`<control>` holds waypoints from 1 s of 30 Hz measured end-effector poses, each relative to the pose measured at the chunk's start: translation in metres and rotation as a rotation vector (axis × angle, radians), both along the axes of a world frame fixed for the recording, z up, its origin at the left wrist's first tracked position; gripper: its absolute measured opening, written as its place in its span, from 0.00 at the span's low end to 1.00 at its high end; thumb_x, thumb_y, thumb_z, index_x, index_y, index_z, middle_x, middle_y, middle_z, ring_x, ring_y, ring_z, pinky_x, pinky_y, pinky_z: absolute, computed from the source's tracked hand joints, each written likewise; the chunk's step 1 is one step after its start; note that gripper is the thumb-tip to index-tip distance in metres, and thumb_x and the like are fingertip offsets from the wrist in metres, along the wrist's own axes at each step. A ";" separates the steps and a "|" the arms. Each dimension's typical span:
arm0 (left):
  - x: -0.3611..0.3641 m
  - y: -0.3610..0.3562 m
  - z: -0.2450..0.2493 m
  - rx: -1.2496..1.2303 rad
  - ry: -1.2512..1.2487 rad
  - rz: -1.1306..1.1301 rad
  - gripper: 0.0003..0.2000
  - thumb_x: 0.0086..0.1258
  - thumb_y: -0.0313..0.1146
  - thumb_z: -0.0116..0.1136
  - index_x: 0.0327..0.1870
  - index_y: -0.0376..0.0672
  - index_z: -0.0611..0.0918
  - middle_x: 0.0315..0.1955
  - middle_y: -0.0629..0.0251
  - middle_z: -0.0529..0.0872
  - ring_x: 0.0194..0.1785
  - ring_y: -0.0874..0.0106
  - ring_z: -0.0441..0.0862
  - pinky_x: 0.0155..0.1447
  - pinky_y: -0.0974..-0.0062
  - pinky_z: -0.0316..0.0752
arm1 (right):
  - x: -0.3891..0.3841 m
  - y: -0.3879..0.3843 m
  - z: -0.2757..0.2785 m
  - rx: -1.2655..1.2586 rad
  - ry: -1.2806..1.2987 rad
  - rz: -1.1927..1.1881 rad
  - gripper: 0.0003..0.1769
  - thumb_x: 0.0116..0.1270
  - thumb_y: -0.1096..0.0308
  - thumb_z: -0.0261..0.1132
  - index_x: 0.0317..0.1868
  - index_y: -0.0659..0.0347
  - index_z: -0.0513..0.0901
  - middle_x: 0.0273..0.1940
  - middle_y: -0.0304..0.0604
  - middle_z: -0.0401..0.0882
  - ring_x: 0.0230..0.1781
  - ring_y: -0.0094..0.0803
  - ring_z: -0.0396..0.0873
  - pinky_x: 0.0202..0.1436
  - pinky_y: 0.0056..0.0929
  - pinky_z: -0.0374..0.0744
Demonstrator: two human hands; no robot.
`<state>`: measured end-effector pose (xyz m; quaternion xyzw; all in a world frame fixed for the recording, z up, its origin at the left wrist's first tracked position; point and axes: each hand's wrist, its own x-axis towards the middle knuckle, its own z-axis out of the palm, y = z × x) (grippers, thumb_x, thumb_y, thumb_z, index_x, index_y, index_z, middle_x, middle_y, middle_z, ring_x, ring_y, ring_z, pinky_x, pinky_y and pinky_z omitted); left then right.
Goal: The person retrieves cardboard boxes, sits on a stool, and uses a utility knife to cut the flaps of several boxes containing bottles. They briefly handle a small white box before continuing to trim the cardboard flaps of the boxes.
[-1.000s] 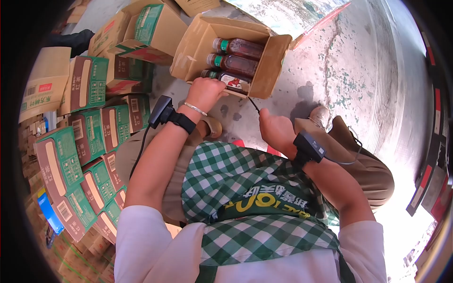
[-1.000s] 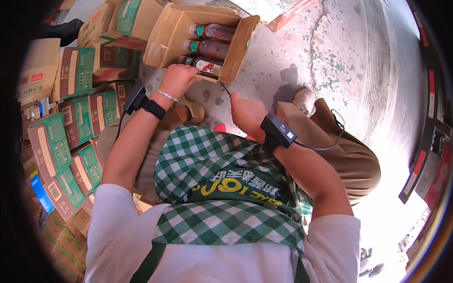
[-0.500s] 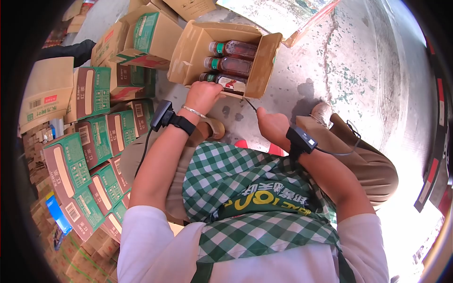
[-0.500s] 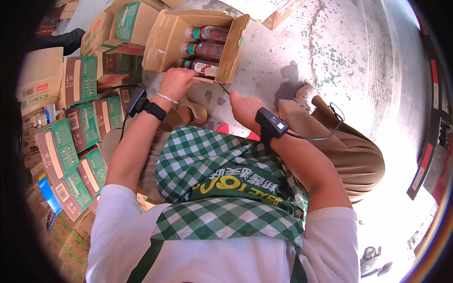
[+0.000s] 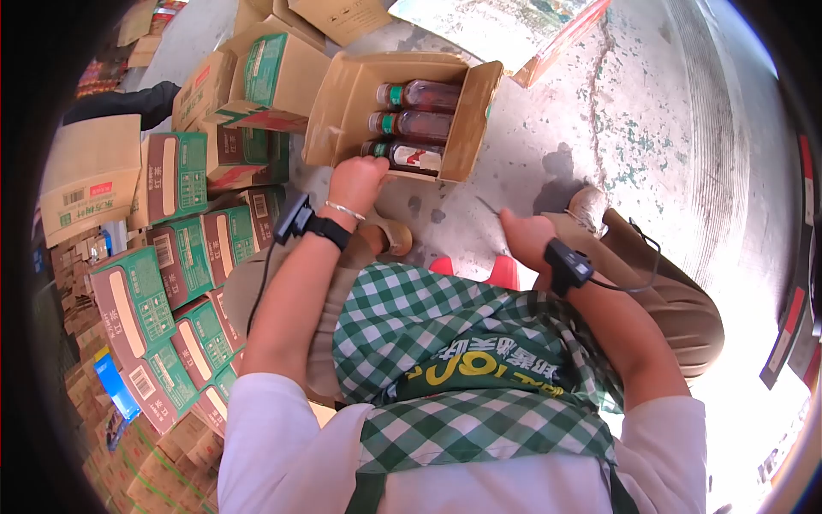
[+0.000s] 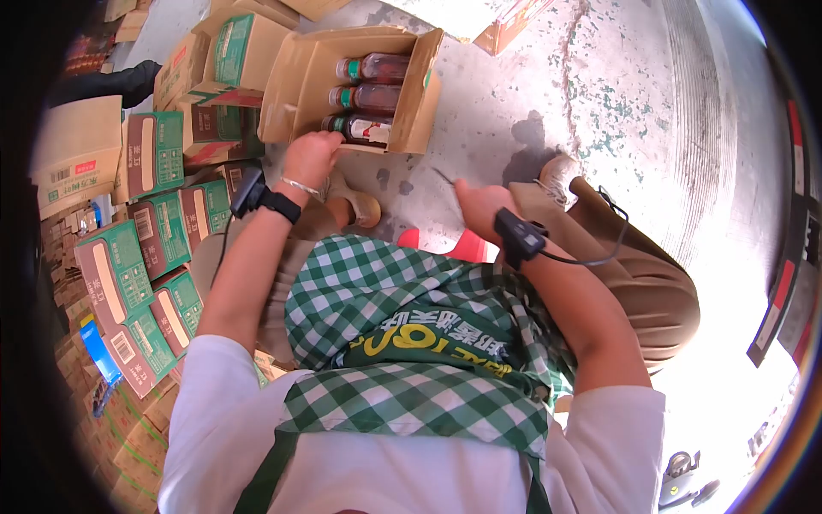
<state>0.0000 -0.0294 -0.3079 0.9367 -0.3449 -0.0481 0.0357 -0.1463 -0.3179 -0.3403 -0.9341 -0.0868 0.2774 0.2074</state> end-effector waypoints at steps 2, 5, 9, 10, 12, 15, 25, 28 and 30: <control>-0.007 -0.012 -0.002 -0.027 0.043 0.132 0.11 0.58 0.41 0.65 0.28 0.42 0.82 0.25 0.55 0.83 0.34 0.53 0.83 0.37 0.57 0.77 | -0.001 -0.035 -0.007 0.025 -0.063 -0.208 0.07 0.70 0.68 0.46 0.40 0.63 0.67 0.26 0.62 0.79 0.31 0.61 0.80 0.35 0.57 0.76; -0.019 -0.065 -0.002 -0.174 0.136 0.525 0.12 0.60 0.40 0.65 0.30 0.40 0.82 0.27 0.46 0.83 0.35 0.46 0.80 0.38 0.53 0.74 | 0.027 -0.056 -0.005 0.042 -0.242 -0.476 0.10 0.73 0.64 0.46 0.40 0.63 0.68 0.25 0.62 0.79 0.28 0.60 0.79 0.33 0.57 0.75; -0.009 -0.178 0.029 -0.450 0.232 0.648 0.14 0.65 0.32 0.58 0.49 0.36 0.78 0.38 0.42 0.83 0.45 0.45 0.80 0.49 0.53 0.74 | 0.044 -0.059 0.028 0.136 -0.431 -0.740 0.11 0.73 0.61 0.52 0.40 0.62 0.69 0.23 0.61 0.77 0.27 0.60 0.78 0.29 0.54 0.74; -0.005 -0.183 0.050 -0.478 0.146 0.477 0.13 0.65 0.29 0.54 0.49 0.36 0.78 0.36 0.44 0.83 0.44 0.47 0.81 0.47 0.53 0.75 | 0.047 -0.055 0.033 0.204 -0.488 -0.790 0.11 0.72 0.61 0.54 0.39 0.62 0.70 0.22 0.60 0.76 0.26 0.59 0.78 0.28 0.53 0.73; 0.013 -0.160 0.083 -0.494 0.049 0.185 0.12 0.64 0.28 0.52 0.47 0.37 0.80 0.34 0.46 0.84 0.42 0.49 0.81 0.46 0.54 0.76 | 0.036 -0.037 0.054 0.245 -0.478 -0.681 0.10 0.72 0.63 0.55 0.39 0.61 0.70 0.21 0.57 0.76 0.24 0.56 0.78 0.26 0.51 0.74; 0.054 -0.093 0.091 -0.364 0.242 -0.070 0.10 0.62 0.32 0.58 0.41 0.38 0.82 0.34 0.48 0.84 0.41 0.50 0.81 0.47 0.56 0.76 | 0.023 -0.016 0.057 0.295 -0.679 -0.305 0.07 0.69 0.66 0.58 0.37 0.58 0.69 0.18 0.48 0.74 0.21 0.48 0.78 0.23 0.45 0.73; 0.005 -0.075 0.001 0.010 0.237 0.112 0.16 0.63 0.44 0.61 0.32 0.39 0.76 0.28 0.53 0.83 0.36 0.51 0.81 0.40 0.55 0.75 | 0.046 -0.028 0.052 0.070 -0.467 -0.152 0.08 0.69 0.67 0.55 0.35 0.61 0.68 0.20 0.50 0.77 0.22 0.52 0.78 0.22 0.48 0.72; 0.000 -0.072 -0.006 -0.089 0.180 0.120 0.13 0.64 0.40 0.61 0.31 0.39 0.77 0.28 0.53 0.83 0.35 0.51 0.81 0.39 0.56 0.76 | 0.050 -0.034 0.046 0.083 -0.469 -0.114 0.06 0.68 0.68 0.55 0.36 0.61 0.68 0.21 0.50 0.78 0.23 0.52 0.79 0.24 0.48 0.73; -0.001 -0.073 -0.010 -0.113 0.146 0.129 0.12 0.64 0.39 0.61 0.31 0.39 0.77 0.27 0.52 0.82 0.34 0.51 0.81 0.38 0.56 0.76 | 0.049 -0.037 0.051 0.075 -0.433 -0.128 0.05 0.67 0.69 0.55 0.37 0.61 0.69 0.21 0.49 0.78 0.24 0.51 0.79 0.25 0.47 0.74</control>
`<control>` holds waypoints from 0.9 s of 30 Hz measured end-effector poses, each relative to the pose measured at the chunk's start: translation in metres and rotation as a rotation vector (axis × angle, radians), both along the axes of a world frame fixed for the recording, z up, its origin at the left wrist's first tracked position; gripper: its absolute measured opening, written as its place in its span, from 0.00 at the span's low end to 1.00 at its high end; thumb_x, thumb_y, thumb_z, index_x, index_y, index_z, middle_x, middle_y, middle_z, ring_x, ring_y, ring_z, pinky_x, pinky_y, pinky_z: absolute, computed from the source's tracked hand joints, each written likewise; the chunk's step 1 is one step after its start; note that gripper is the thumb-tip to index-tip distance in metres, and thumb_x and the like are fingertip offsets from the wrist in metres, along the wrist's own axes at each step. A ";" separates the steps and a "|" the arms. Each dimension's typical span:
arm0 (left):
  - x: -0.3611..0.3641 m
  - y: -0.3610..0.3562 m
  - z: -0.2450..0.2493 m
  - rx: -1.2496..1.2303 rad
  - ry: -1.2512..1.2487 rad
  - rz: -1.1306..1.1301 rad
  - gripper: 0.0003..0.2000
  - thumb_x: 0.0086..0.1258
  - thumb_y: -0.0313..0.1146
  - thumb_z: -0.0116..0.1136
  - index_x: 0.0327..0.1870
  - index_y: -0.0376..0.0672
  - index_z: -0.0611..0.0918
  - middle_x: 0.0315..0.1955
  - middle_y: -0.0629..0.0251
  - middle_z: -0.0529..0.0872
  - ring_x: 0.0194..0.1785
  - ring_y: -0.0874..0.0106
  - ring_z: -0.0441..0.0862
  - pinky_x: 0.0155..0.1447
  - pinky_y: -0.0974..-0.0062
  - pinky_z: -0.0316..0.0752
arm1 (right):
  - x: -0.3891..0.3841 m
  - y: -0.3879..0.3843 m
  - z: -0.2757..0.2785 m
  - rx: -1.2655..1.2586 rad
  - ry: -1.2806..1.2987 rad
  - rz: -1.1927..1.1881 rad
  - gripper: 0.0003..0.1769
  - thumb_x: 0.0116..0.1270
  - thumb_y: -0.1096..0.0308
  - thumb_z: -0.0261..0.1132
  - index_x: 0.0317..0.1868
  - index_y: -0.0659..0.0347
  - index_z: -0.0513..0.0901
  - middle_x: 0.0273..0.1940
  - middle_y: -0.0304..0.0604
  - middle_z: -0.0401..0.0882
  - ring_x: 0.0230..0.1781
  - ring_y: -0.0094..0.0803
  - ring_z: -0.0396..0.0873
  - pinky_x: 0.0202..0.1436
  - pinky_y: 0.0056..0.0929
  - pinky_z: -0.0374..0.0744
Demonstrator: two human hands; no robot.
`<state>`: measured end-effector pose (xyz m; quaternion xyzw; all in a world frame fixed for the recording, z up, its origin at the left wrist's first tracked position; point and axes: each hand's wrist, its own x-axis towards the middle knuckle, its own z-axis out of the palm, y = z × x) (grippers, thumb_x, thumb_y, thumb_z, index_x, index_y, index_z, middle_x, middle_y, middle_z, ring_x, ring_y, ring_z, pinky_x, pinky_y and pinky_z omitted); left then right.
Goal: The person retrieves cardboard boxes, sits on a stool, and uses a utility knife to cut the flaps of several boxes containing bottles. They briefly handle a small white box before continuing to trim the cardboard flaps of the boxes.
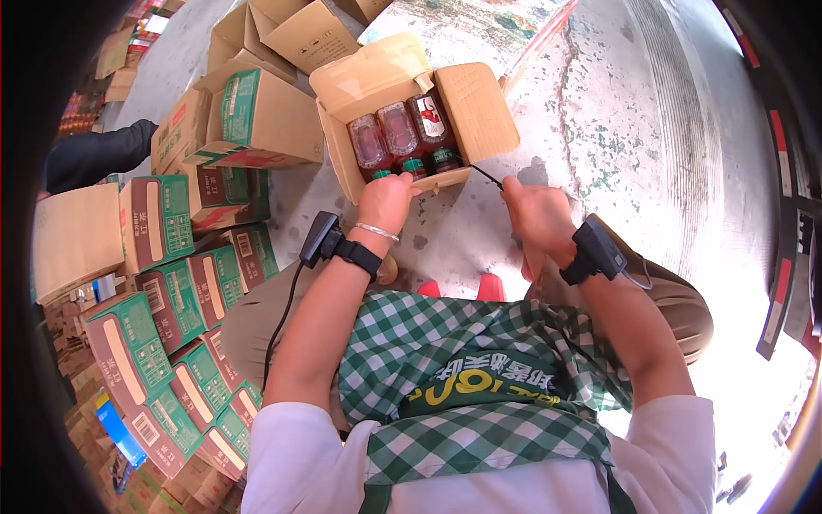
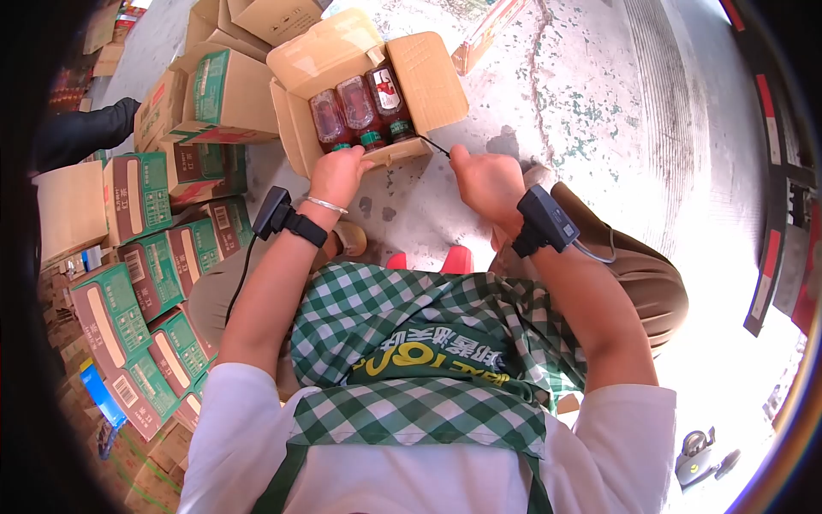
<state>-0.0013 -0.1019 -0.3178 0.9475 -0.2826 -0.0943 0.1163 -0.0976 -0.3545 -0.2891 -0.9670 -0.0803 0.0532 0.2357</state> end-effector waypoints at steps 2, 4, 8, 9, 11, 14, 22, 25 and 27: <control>0.000 0.002 -0.002 -0.015 -0.001 -0.007 0.12 0.64 0.39 0.61 0.31 0.38 0.77 0.27 0.52 0.82 0.34 0.51 0.81 0.38 0.56 0.76 | 0.001 -0.003 0.004 -0.032 0.040 0.015 0.06 0.67 0.68 0.55 0.36 0.61 0.69 0.21 0.49 0.77 0.25 0.51 0.79 0.26 0.46 0.74; 0.000 0.003 -0.002 -0.026 -0.005 -0.015 0.12 0.64 0.39 0.61 0.31 0.38 0.77 0.26 0.52 0.82 0.34 0.51 0.81 0.38 0.56 0.76 | 0.004 -0.007 0.007 -0.062 0.078 0.028 0.06 0.67 0.68 0.55 0.35 0.60 0.68 0.21 0.49 0.76 0.25 0.50 0.79 0.27 0.46 0.74; -0.002 0.003 -0.002 -0.022 -0.014 -0.011 0.12 0.64 0.39 0.60 0.30 0.38 0.76 0.26 0.51 0.81 0.33 0.51 0.81 0.38 0.56 0.76 | 0.013 -0.009 0.006 -0.169 0.161 0.105 0.05 0.64 0.69 0.56 0.34 0.61 0.68 0.21 0.51 0.76 0.25 0.52 0.78 0.27 0.46 0.74; -0.002 0.003 -0.001 -0.020 -0.018 -0.007 0.12 0.64 0.39 0.60 0.29 0.38 0.76 0.26 0.52 0.81 0.33 0.51 0.81 0.38 0.56 0.76 | 0.015 -0.010 0.006 -0.167 0.176 0.125 0.06 0.63 0.69 0.56 0.34 0.61 0.68 0.21 0.51 0.75 0.25 0.52 0.78 0.27 0.46 0.74; -0.002 0.004 0.000 -0.043 -0.021 -0.010 0.12 0.65 0.39 0.60 0.29 0.38 0.76 0.26 0.52 0.81 0.33 0.52 0.81 0.38 0.57 0.76 | 0.012 -0.019 0.010 -0.143 0.161 0.140 0.06 0.61 0.69 0.57 0.34 0.61 0.68 0.21 0.52 0.75 0.25 0.53 0.77 0.27 0.46 0.73; -0.008 0.002 0.004 -0.032 -0.018 -0.016 0.12 0.65 0.39 0.60 0.29 0.39 0.76 0.26 0.52 0.81 0.33 0.52 0.81 0.38 0.57 0.76 | 0.004 -0.034 0.005 -0.103 0.167 0.145 0.07 0.59 0.69 0.58 0.35 0.61 0.69 0.20 0.52 0.75 0.25 0.54 0.77 0.27 0.46 0.73; -0.017 0.002 0.004 -0.054 -0.055 0.001 0.12 0.66 0.38 0.59 0.30 0.39 0.75 0.25 0.55 0.81 0.34 0.55 0.80 0.39 0.60 0.75 | 0.025 -0.028 -0.014 -0.167 0.295 0.179 0.08 0.57 0.69 0.58 0.36 0.61 0.69 0.21 0.50 0.77 0.25 0.52 0.79 0.28 0.46 0.74; -0.018 0.005 0.005 -0.043 -0.066 0.001 0.11 0.65 0.38 0.59 0.30 0.40 0.75 0.26 0.56 0.81 0.35 0.56 0.80 0.39 0.60 0.75 | 0.021 -0.031 -0.029 -0.217 0.250 0.284 0.07 0.63 0.70 0.55 0.40 0.62 0.69 0.23 0.50 0.78 0.28 0.51 0.80 0.28 0.44 0.75; -0.017 0.005 0.005 -0.059 -0.059 -0.020 0.11 0.65 0.38 0.59 0.31 0.40 0.76 0.26 0.56 0.81 0.36 0.57 0.80 0.40 0.60 0.75 | 0.014 -0.041 -0.037 -0.190 0.259 0.260 0.08 0.61 0.70 0.56 0.39 0.62 0.69 0.22 0.49 0.78 0.27 0.51 0.80 0.27 0.45 0.75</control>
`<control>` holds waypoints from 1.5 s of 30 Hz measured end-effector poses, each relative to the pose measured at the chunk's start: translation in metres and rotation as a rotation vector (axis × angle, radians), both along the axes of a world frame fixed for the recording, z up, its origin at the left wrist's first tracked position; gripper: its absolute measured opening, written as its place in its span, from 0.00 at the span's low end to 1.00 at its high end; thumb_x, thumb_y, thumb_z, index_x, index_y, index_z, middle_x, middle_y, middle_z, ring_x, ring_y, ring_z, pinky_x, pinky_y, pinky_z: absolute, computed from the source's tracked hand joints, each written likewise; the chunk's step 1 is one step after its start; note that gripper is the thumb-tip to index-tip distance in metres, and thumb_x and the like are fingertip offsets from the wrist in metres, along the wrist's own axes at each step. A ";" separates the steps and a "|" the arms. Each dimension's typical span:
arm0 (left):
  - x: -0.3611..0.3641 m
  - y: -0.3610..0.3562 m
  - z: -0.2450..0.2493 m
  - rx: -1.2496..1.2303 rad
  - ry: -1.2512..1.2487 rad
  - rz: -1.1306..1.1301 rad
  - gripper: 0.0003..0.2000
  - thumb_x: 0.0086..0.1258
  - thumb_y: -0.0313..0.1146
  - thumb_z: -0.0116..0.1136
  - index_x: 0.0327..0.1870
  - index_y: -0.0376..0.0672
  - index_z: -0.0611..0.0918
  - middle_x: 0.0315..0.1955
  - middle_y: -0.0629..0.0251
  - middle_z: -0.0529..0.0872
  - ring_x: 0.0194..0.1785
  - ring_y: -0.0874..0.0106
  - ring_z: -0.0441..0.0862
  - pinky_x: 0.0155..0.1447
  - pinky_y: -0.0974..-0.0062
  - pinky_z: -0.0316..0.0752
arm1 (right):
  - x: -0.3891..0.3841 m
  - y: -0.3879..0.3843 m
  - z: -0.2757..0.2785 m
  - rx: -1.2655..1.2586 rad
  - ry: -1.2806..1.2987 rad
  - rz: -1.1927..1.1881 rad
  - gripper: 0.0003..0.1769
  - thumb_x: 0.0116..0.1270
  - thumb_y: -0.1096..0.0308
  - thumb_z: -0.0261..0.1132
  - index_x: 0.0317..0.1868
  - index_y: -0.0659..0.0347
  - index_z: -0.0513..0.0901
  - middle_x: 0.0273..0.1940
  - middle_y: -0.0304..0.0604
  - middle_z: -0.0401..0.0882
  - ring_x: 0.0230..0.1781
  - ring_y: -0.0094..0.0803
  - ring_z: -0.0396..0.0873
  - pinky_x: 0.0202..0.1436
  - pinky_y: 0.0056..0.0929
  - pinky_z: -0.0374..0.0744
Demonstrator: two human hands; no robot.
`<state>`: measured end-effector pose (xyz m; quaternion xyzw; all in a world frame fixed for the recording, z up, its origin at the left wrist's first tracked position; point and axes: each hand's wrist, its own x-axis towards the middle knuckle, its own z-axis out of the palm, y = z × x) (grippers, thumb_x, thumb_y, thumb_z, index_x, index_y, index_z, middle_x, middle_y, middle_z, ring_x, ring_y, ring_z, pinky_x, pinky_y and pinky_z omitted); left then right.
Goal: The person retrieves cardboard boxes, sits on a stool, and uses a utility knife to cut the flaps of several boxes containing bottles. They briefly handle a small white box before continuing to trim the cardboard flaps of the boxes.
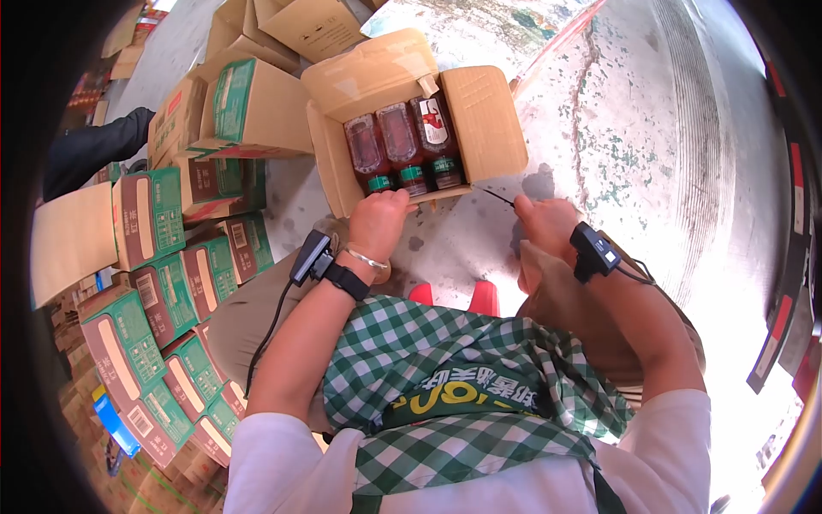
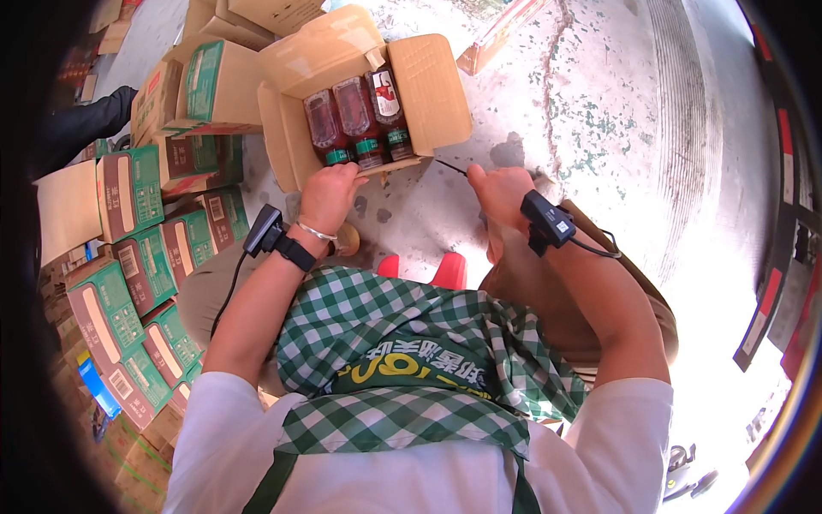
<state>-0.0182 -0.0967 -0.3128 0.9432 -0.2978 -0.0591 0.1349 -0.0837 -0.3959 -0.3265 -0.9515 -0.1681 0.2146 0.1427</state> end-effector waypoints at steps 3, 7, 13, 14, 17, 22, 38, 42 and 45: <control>0.002 -0.001 -0.002 0.002 0.012 0.041 0.11 0.65 0.39 0.59 0.33 0.40 0.77 0.27 0.56 0.82 0.35 0.55 0.81 0.39 0.59 0.75 | -0.002 -0.002 -0.016 0.061 -0.050 -0.003 0.08 0.61 0.70 0.56 0.39 0.62 0.69 0.23 0.51 0.78 0.27 0.52 0.80 0.28 0.46 0.75; -0.002 -0.002 0.004 0.072 0.053 0.156 0.10 0.66 0.39 0.59 0.37 0.40 0.81 0.29 0.54 0.84 0.35 0.54 0.82 0.39 0.59 0.75 | -0.009 -0.024 -0.019 0.095 -0.108 0.016 0.07 0.63 0.69 0.55 0.40 0.62 0.69 0.25 0.52 0.79 0.27 0.53 0.80 0.29 0.47 0.75; -0.003 -0.093 0.003 -0.459 0.034 0.617 0.15 0.65 0.27 0.57 0.52 0.36 0.80 0.41 0.45 0.84 0.44 0.48 0.82 0.48 0.59 0.77 | 0.014 -0.051 -0.005 0.377 -0.347 -0.811 0.11 0.74 0.63 0.54 0.35 0.62 0.70 0.21 0.56 0.76 0.23 0.54 0.78 0.26 0.46 0.72; -0.003 -0.118 0.015 -0.343 -0.043 0.517 0.22 0.64 0.24 0.55 0.61 0.31 0.72 0.51 0.40 0.79 0.52 0.47 0.78 0.55 0.59 0.74 | 0.020 -0.045 0.008 0.475 -0.363 -0.871 0.13 0.74 0.62 0.54 0.35 0.63 0.71 0.20 0.56 0.75 0.21 0.55 0.76 0.25 0.45 0.72; -0.012 -0.159 0.088 -0.459 -0.290 0.197 0.21 0.57 0.21 0.52 0.55 0.31 0.74 0.47 0.44 0.79 0.53 0.49 0.76 0.54 0.52 0.70 | 0.015 -0.017 0.039 0.524 -0.314 -0.764 0.09 0.73 0.64 0.54 0.39 0.61 0.72 0.20 0.58 0.74 0.21 0.56 0.76 0.24 0.47 0.71; 0.088 -0.035 0.086 -0.085 0.194 0.055 0.13 0.65 0.35 0.57 0.42 0.35 0.83 0.36 0.44 0.84 0.43 0.50 0.82 0.47 0.59 0.77 | -0.023 0.030 0.059 0.389 -0.243 -0.356 0.08 0.71 0.66 0.55 0.38 0.61 0.70 0.18 0.55 0.74 0.20 0.55 0.76 0.22 0.49 0.72; -0.015 -0.022 -0.004 0.042 0.034 0.089 0.11 0.61 0.38 0.63 0.35 0.42 0.75 0.29 0.56 0.82 0.33 0.54 0.81 0.35 0.58 0.75 | -0.015 0.026 0.042 0.088 -0.052 -0.054 0.07 0.63 0.68 0.56 0.37 0.61 0.68 0.22 0.50 0.79 0.24 0.53 0.79 0.25 0.47 0.74; -0.018 -0.023 -0.010 0.016 -0.029 0.108 0.09 0.64 0.36 0.59 0.33 0.43 0.74 0.27 0.57 0.81 0.31 0.54 0.81 0.34 0.58 0.75 | -0.011 0.038 0.044 0.054 -0.059 -0.043 0.05 0.62 0.71 0.55 0.37 0.62 0.68 0.23 0.49 0.79 0.26 0.52 0.80 0.27 0.46 0.75; -0.018 -0.020 -0.009 -0.009 -0.043 0.104 0.08 0.65 0.36 0.57 0.32 0.43 0.74 0.26 0.57 0.81 0.31 0.55 0.81 0.34 0.58 0.75 | -0.012 0.039 0.042 0.093 -0.081 -0.068 0.05 0.62 0.73 0.53 0.37 0.62 0.67 0.22 0.49 0.79 0.25 0.51 0.81 0.26 0.46 0.75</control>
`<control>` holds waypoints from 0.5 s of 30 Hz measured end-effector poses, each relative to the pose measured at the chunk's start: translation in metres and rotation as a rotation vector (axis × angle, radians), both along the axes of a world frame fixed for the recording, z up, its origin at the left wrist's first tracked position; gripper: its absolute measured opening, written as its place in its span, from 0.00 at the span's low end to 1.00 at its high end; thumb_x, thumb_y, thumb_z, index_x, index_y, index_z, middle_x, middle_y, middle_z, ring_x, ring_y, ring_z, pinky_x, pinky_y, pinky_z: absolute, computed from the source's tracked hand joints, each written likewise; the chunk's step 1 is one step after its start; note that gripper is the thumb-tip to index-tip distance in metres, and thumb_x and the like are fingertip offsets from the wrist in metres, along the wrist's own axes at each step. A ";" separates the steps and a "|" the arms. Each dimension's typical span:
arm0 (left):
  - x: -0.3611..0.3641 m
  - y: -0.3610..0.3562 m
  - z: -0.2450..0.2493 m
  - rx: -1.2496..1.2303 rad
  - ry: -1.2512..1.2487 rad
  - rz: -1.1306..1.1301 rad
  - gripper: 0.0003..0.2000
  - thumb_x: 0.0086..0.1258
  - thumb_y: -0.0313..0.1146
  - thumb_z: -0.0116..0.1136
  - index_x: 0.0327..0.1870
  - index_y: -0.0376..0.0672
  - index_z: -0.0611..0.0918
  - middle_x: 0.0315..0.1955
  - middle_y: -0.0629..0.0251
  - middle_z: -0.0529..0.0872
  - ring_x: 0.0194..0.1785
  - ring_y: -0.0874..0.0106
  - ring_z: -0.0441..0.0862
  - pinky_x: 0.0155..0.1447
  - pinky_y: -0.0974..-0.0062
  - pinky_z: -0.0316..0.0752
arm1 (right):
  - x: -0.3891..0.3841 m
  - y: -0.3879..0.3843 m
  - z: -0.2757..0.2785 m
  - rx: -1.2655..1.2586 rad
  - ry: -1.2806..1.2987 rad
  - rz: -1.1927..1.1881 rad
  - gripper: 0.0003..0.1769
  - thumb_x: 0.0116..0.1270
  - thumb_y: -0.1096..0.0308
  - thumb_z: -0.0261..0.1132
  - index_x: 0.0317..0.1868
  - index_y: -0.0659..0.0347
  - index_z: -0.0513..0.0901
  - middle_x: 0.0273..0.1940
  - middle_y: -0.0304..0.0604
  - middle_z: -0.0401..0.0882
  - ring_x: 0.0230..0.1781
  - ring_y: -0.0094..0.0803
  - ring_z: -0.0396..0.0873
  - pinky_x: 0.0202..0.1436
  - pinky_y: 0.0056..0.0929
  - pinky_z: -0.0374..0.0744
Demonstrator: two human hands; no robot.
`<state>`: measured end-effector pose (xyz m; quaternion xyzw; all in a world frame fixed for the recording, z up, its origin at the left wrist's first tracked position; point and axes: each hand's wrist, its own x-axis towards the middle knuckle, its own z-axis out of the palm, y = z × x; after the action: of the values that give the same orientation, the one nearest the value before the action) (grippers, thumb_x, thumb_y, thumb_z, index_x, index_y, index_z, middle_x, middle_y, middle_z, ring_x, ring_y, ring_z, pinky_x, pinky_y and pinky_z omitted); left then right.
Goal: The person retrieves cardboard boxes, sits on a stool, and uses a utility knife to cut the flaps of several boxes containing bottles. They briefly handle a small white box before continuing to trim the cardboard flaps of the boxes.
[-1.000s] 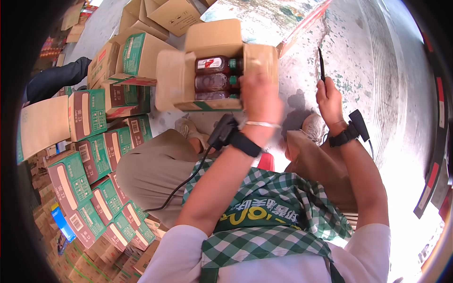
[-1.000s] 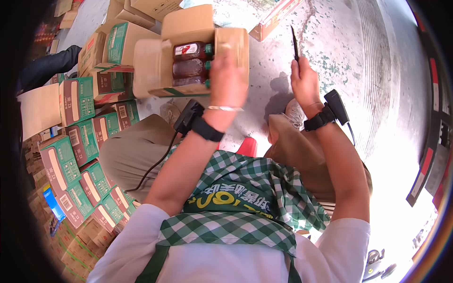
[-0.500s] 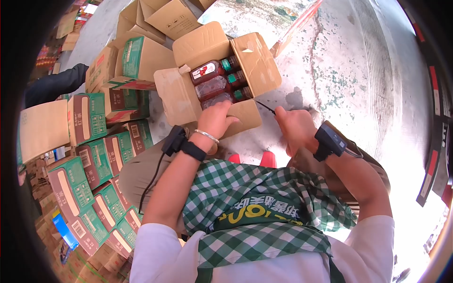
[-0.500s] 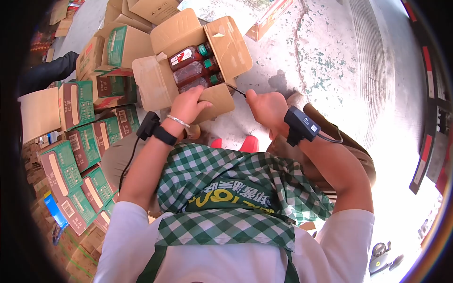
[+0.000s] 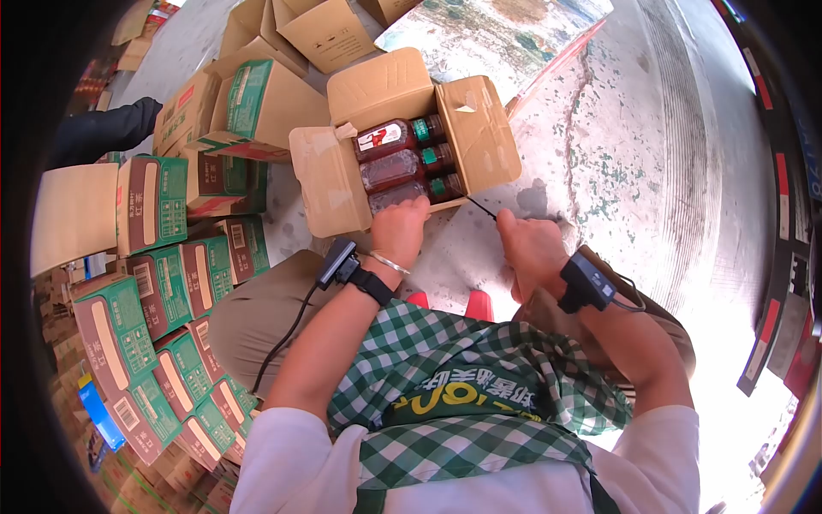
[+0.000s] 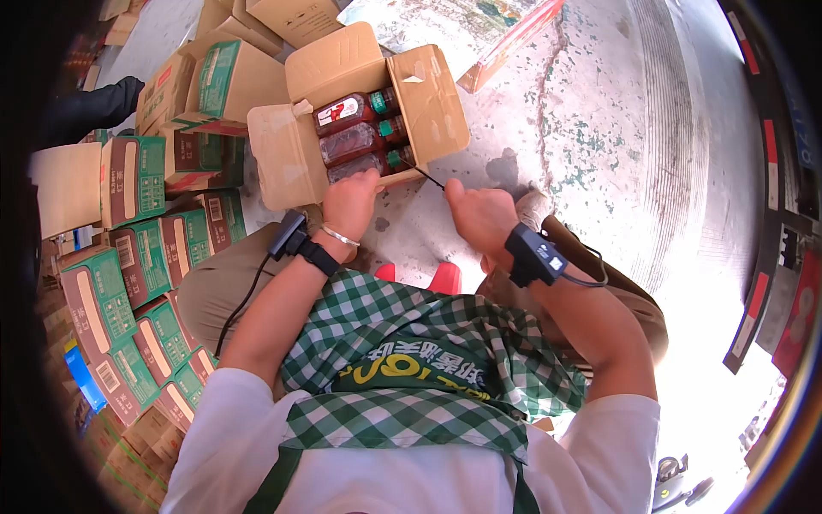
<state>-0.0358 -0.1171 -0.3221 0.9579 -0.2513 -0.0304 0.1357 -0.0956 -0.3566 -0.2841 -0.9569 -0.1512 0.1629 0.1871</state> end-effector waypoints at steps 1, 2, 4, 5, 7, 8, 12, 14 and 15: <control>-0.001 0.000 0.000 -0.011 -0.007 -0.004 0.08 0.65 0.36 0.57 0.32 0.43 0.74 0.26 0.57 0.81 0.31 0.55 0.81 0.34 0.58 0.75 | -0.001 -0.001 0.000 0.014 -0.005 -0.006 0.05 0.62 0.73 0.53 0.37 0.62 0.67 0.22 0.49 0.79 0.25 0.51 0.81 0.26 0.46 0.75; -0.002 -0.001 -0.001 -0.023 -0.014 -0.010 0.08 0.65 0.36 0.57 0.32 0.43 0.74 0.26 0.57 0.81 0.31 0.55 0.81 0.34 0.58 0.75 | -0.002 -0.005 0.001 0.003 -0.011 0.013 0.04 0.62 0.73 0.53 0.37 0.62 0.67 0.21 0.50 0.79 0.25 0.52 0.80 0.25 0.47 0.75; -0.002 -0.002 -0.002 -0.007 -0.044 -0.009 0.07 0.65 0.35 0.57 0.31 0.44 0.75 0.25 0.58 0.82 0.30 0.57 0.82 0.33 0.60 0.76 | -0.001 -0.006 0.003 -0.011 -0.017 0.031 0.04 0.62 0.74 0.52 0.37 0.62 0.67 0.21 0.50 0.78 0.24 0.52 0.80 0.25 0.47 0.75; -0.002 -0.002 -0.002 0.014 -0.076 -0.006 0.05 0.64 0.34 0.57 0.30 0.45 0.76 0.24 0.60 0.82 0.30 0.59 0.82 0.33 0.62 0.76 | 0.003 0.001 0.005 -0.042 0.036 0.023 0.04 0.63 0.73 0.52 0.37 0.63 0.67 0.21 0.51 0.79 0.24 0.52 0.80 0.25 0.48 0.75; -0.003 -0.001 -0.001 0.011 -0.077 -0.005 0.06 0.64 0.34 0.58 0.30 0.45 0.76 0.24 0.61 0.82 0.30 0.59 0.82 0.33 0.62 0.76 | 0.003 0.003 0.002 -0.068 0.090 0.010 0.04 0.63 0.73 0.52 0.37 0.63 0.67 0.21 0.51 0.79 0.24 0.53 0.80 0.25 0.48 0.75; -0.004 0.000 -0.001 0.006 -0.076 -0.006 0.06 0.64 0.35 0.58 0.30 0.45 0.76 0.24 0.61 0.82 0.30 0.59 0.82 0.33 0.62 0.76 | 0.001 0.001 0.000 -0.042 0.062 0.012 0.04 0.63 0.73 0.52 0.37 0.63 0.67 0.21 0.51 0.79 0.24 0.53 0.80 0.25 0.48 0.74; -0.003 0.000 -0.001 0.021 -0.054 -0.035 0.06 0.63 0.35 0.59 0.30 0.45 0.76 0.24 0.61 0.82 0.30 0.59 0.82 0.33 0.62 0.76 | -0.002 -0.004 -0.001 0.009 0.049 0.015 0.04 0.63 0.73 0.53 0.37 0.63 0.67 0.20 0.51 0.78 0.23 0.53 0.80 0.23 0.48 0.74; -0.002 0.000 -0.001 0.014 -0.059 -0.019 0.06 0.63 0.35 0.59 0.30 0.45 0.76 0.24 0.61 0.82 0.30 0.59 0.82 0.33 0.61 0.76 | -0.002 -0.005 0.000 0.021 0.036 0.020 0.04 0.62 0.73 0.53 0.36 0.63 0.67 0.19 0.50 0.78 0.22 0.52 0.79 0.23 0.48 0.74; -0.003 0.001 -0.001 0.019 -0.054 -0.022 0.06 0.63 0.35 0.59 0.30 0.45 0.76 0.24 0.61 0.82 0.30 0.59 0.82 0.33 0.61 0.76 | -0.003 -0.005 -0.001 0.026 0.020 0.024 0.04 0.62 0.73 0.53 0.36 0.63 0.67 0.19 0.50 0.77 0.21 0.52 0.79 0.23 0.47 0.74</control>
<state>-0.0387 -0.1166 -0.3227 0.9567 -0.2653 -0.0085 0.1197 -0.0990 -0.3616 -0.2853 -0.9508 -0.1629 0.1727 0.1991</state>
